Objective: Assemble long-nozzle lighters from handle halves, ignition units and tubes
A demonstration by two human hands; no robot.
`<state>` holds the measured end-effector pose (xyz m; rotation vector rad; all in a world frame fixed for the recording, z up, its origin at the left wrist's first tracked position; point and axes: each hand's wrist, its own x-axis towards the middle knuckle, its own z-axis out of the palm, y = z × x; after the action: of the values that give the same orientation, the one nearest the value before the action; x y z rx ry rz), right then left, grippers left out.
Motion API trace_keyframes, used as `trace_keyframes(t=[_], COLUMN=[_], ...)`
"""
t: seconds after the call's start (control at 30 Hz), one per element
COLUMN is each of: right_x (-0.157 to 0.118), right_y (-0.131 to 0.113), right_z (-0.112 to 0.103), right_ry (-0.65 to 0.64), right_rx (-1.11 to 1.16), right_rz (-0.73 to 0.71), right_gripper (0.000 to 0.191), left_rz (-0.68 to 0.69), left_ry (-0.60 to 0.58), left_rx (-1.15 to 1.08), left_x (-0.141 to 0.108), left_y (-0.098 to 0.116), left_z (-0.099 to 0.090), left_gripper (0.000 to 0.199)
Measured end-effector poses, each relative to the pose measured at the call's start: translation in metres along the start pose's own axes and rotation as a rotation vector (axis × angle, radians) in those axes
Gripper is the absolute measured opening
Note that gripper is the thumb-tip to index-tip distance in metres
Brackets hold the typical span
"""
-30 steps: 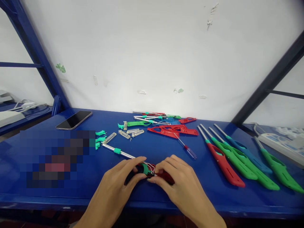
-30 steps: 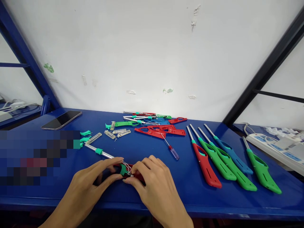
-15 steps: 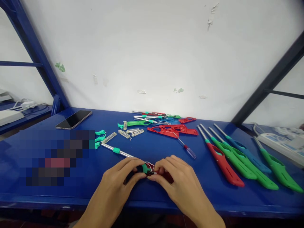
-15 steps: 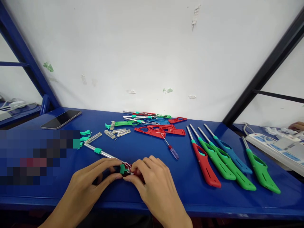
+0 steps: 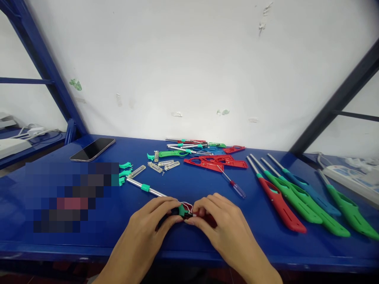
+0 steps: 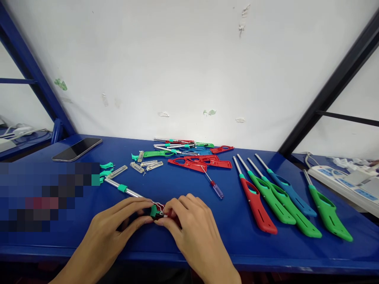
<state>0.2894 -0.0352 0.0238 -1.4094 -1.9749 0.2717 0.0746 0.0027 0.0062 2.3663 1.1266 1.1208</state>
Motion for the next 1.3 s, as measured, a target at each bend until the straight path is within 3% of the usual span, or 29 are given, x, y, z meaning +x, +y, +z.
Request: trace_keyframes(t=[0.27,0.87,1.3], right_x=[-0.003,0.001,0.003], right_y=[-0.001,0.003,0.002], right_z=[-0.003,0.002,0.0], right_ry=[-0.024,-0.035,-0.052], right_rx=[0.086,0.023,0.037], right_rz=[0.032,0.044,0.064], right_gripper=[0.009,0.012,0.012], left_rz=[-0.004,-0.04,0.152], left_ry=[0.001,0.05,0.106], left_rx=[-0.03,-0.054,-0.02], left_x=[-0.001,0.008,0.011], left_y=[-0.002,0.007,0.002], left_z=[0.001,-0.005,-0.001], left_gripper=[0.023,0.013,0.026])
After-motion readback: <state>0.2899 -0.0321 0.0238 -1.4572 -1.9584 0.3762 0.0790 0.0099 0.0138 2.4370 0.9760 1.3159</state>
